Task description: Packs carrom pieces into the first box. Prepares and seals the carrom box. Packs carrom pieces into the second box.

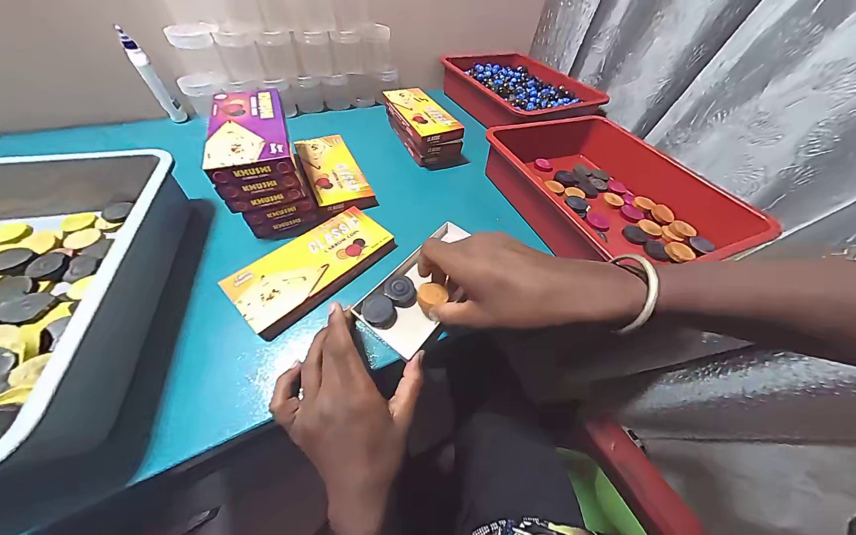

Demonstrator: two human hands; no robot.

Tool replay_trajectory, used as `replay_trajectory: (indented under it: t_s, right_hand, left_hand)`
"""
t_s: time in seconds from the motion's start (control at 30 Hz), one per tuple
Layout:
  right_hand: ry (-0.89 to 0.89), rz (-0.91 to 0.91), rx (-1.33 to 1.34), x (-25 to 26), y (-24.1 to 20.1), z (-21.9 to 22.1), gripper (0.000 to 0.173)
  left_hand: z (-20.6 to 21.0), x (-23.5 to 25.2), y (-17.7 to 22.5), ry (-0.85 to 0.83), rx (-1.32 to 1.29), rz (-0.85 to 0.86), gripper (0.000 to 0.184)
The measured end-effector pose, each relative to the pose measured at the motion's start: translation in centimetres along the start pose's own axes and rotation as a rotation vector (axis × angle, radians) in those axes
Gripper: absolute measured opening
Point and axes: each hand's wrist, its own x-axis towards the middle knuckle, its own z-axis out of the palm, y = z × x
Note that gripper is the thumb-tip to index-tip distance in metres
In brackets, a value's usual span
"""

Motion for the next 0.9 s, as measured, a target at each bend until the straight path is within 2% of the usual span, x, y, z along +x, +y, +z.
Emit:
replay_trajectory:
  t_s: [0.17, 0.37, 0.57, 0.63, 0.7, 0.8, 0.83, 0.9]
  right_hand:
    - [-0.087, 0.022, 0.146, 0.1, -2.3, 0.6, 0.039]
    - [-0.039, -0.047, 0.215, 0.1, -2.3, 1.4, 0.024]
    - [-0.053, -0.070, 0.290, 0.0, -1.8, 1.5, 0.024]
    - [-0.002, -0.104, 0.270, -0.5, -1.2, 1.3, 0.029]
    - [0.155, -0.119, 0.183, -1.6, 0.3, 0.1, 0.031]
    - [0.441, 0.040, -0.085, -3.9, 5.7, -4.6, 0.026]
    - [0.488, 0.163, -0.202, -4.9, 8.0, -6.2, 0.024]
    - [0.466, 0.405, -0.374, -6.9, 13.2, -8.3, 0.026]
  left_hand:
    - [0.0, -0.1, 0.0, 0.009, -0.007, 0.007, 0.085]
    - [0.0, -0.1, 0.2, 0.017, -0.009, 0.003, 0.084]
    - [0.0, -0.1, 0.0, 0.008, -0.003, 0.012, 0.085]
    - [0.0, -0.1, 0.0, -0.001, 0.003, 0.013, 0.087]
    - [-0.2, -0.1, -0.2, -0.018, 0.004, 0.018, 0.088]
    - [-0.1, -0.1, -0.2, -0.032, -0.002, 0.024, 0.088]
    - [-0.2, -0.1, -0.2, -0.043, 0.004, 0.030, 0.086]
    - [-0.5, 0.0, -0.3, -0.080, 0.011, 0.053, 0.081]
